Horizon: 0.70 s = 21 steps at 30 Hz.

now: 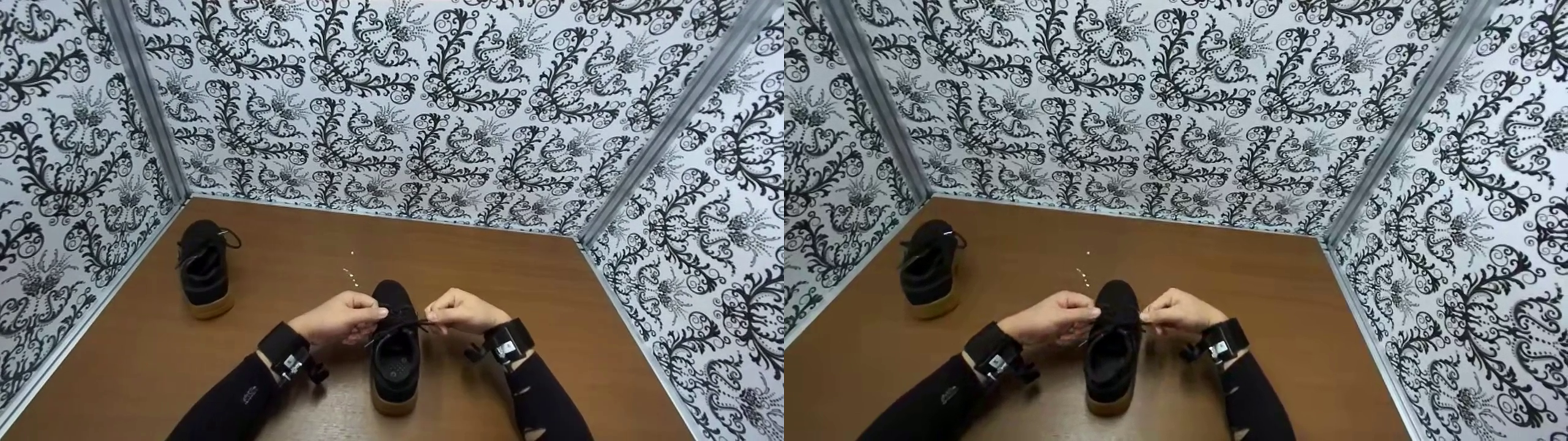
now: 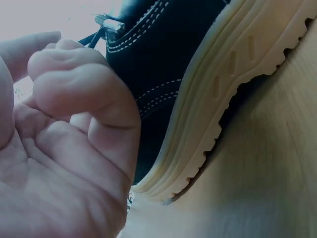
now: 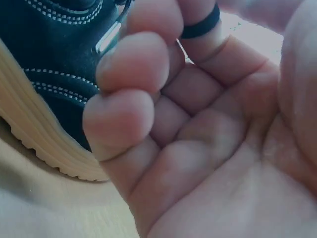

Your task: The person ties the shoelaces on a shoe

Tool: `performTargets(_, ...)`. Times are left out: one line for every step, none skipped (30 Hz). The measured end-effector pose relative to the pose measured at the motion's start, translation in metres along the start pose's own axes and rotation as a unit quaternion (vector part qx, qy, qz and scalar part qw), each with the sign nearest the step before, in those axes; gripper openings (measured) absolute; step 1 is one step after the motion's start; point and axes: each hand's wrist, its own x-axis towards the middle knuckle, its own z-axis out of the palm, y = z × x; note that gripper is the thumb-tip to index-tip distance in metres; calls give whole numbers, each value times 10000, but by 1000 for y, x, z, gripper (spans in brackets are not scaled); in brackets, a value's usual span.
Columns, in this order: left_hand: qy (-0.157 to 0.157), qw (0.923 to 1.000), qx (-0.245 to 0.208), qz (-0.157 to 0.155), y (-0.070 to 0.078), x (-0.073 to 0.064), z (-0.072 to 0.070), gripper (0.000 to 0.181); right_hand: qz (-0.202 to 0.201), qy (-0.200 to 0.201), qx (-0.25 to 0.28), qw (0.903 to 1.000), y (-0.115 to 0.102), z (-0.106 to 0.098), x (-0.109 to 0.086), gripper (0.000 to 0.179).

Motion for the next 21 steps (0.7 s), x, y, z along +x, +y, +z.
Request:
performTargets(-5, 10000, -1, 18, 0, 0, 0, 51, -22, -13, -69, 10000, 0, 0, 0, 42)
performTargets(-2, 10000, 0, 23, 0, -1, 0, 51, -37, -32, -99, 9999, 0, -1, 1, 41)
performTargets(5, 10000, 5, 29, 0, -1, 0, 50, -45, -54, -101, 9999, 0, -1, 1, 40)
performTargets(12, 10000, 0, 30, 0, -1, 0, 49, -62, -80, -69, 9999, 0, -1, 1, 39)
performTargets(18, 10000, -7, 23, 0, -1, 0, 48, -76, -114, 2, 9999, 0, -1, 1, 38)
performTargets(26, 10000, -8, 18, 0, -1, 0, 48, -76, -133, 82, 9998, 0, -1, 1, 37)
performTargets(34, 10000, -13, 13, 0, -1, 0, 48, -85, -158, 128, 9998, 0, -1, 2, 36)
performTargets(41, 10000, -12, 16, 0, -2, -1, 48, -83, -166, 172, 9997, 0, 0, 2, 36)
performTargets(45, 10000, -6, 28, -1, -2, -1, 48, -76, -161, 194, 9997, 0, 0, 2, 36)
performTargets(48, 10000, -5, 31, -1, -2, -1, 48, -74, -152, 189, 9997, 1, 0, 2, 36)
performTargets(46, 10000, -6, 32, -2, -2, -1, 48, -64, -136, 160, 9998, 1, 0, 2, 36)
performTargets(48, 10000, 9, 51, -2, -1, -1, 48, -43, -113, 143, 9998, 1, 0, 2, 37)
performTargets(48, 10000, 0, 54, -2, -1, -1, 47, -25, -100, 113, 9999, 1, 0, 2, 37)
performTargets(44, 10000, -9, 61, -3, -1, 0, 47, 2, -72, 100, 9999, 2, -1, 2, 38)
performTargets(44, 10000, -12, 65, -3, -1, 0, 47, 20, -50, 77, 10000, 2, -1, 1, 38)
performTargets(39, 10000, -16, 70, -3, 0, 0, 47, 42, -19, 58, 10000, 2, -1, 1, 39)
performTargets(32, 10000, -16, 79, -2, 0, 0, 47, 69, 8, 67, 10000, 3, -1, 1, 39)
performTargets(31, 10000, -9, 92, -2, 0, 0, 46, 95, 32, 97, 9999, 3, -2, 0, 39)
performTargets(37, 9999, -15, 101, -2, 0, 0, 46, 116, 45, 113, 9999, 4, -2, 0, 39)
performTargets(56, 9999, -4, 115, -2, -1, 0, 46, 120, 60, 132, 9998, 4, -2, -1, 39)
performTargets(74, 9999, 5, 135, -2, -1, 0, 45, 113, 83, 132, 9998, 4, -2, -1, 40)
